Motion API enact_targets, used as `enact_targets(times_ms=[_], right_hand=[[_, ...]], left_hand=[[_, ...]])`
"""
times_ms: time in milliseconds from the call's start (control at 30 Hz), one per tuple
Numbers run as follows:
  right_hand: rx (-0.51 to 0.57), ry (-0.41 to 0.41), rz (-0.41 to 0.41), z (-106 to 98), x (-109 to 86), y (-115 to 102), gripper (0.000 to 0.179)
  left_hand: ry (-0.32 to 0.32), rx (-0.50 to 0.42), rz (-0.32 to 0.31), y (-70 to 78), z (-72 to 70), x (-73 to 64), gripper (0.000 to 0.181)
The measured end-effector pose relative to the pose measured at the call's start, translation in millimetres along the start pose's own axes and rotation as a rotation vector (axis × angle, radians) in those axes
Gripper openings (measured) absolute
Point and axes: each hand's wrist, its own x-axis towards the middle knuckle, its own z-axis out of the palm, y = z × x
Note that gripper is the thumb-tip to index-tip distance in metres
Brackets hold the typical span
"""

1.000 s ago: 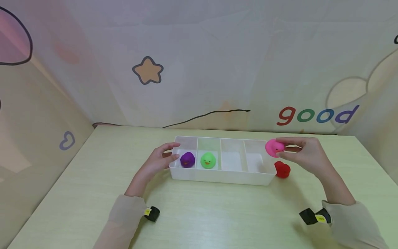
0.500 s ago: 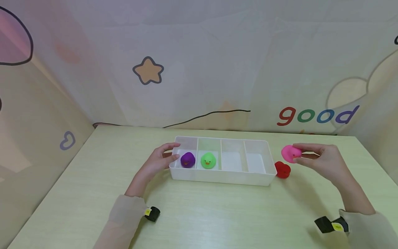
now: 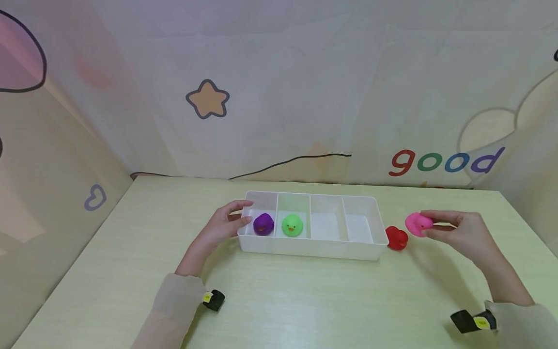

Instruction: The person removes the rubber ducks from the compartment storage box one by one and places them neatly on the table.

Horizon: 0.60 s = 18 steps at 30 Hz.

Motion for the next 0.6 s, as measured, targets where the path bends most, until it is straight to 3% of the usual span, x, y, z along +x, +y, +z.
enact_targets(times_ms=[300,600], right_hand=[[0.027,-0.045,0.033,1.1,0.5,14.4,0.054],[-0.049,-0.08,0.037,5.6,0.9,23.3,0.049]], left_hand=[[-0.003,-0.018,-0.006,0.3,0.0,0.0,0.042],[-0.007,-0.035,-0.007,0.4,-0.2,0.3,0.043]])
